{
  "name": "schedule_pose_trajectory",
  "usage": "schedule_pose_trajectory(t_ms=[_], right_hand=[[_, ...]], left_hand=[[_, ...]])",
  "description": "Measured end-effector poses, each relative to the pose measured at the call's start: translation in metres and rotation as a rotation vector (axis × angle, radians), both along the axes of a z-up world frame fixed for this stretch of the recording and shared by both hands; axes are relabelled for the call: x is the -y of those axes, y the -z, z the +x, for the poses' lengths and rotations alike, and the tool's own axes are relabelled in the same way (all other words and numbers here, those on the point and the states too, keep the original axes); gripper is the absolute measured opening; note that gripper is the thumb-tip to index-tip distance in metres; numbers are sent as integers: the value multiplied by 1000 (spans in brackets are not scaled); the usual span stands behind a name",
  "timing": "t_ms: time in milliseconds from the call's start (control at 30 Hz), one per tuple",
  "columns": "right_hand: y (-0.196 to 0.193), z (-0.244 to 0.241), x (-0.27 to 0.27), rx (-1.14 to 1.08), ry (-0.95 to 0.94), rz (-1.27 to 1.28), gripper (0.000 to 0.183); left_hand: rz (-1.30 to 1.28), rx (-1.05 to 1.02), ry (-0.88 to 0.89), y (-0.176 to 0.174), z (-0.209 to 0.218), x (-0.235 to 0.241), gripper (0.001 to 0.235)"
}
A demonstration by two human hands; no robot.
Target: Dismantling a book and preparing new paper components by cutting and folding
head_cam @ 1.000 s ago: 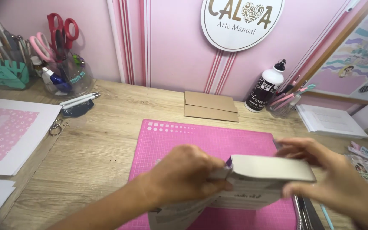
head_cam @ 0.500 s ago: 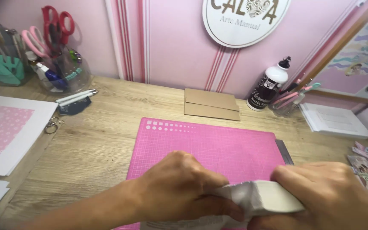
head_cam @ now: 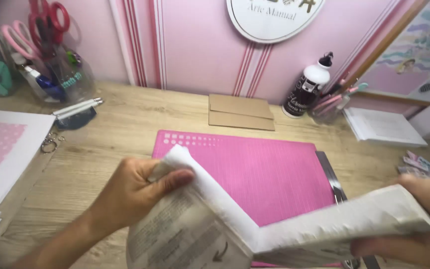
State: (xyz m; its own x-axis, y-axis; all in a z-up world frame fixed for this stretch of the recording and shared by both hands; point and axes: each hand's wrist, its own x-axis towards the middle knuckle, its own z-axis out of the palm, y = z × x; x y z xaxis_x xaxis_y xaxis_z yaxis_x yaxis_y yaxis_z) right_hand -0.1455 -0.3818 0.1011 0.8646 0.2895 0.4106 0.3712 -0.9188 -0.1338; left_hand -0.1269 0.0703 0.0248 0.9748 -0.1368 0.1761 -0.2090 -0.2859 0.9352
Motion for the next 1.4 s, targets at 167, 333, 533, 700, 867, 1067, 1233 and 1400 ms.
schedule_pose_trajectory(t_ms=[167,333,533,700,867,1067,1233,1400], right_hand=[[45,3,46,-83,197,377,95],[119,45,144,-221,197,942,99],[50,36,23,-283,455,678,44],[66,48,-28,-611,451,793,39],[94,56,-51,-697,247,859,40],[94,55,-68,-769,218,883,47],[94,53,-69,-809,226,899,47],[82,68,-62,-938,213,1016,60]], left_hand=[[-19,-61,-106,15,18,-17,57],[222,-268,-339,27,50,-70,43],[512,-313,-150,36,76,-55,48],[575,663,-17,67,83,7,23],[111,203,376,24,4,83,44],[-131,-20,350,37,1,85,34],[-201,-47,405,50,2,76,30],[98,30,170,31,-15,78,60]])
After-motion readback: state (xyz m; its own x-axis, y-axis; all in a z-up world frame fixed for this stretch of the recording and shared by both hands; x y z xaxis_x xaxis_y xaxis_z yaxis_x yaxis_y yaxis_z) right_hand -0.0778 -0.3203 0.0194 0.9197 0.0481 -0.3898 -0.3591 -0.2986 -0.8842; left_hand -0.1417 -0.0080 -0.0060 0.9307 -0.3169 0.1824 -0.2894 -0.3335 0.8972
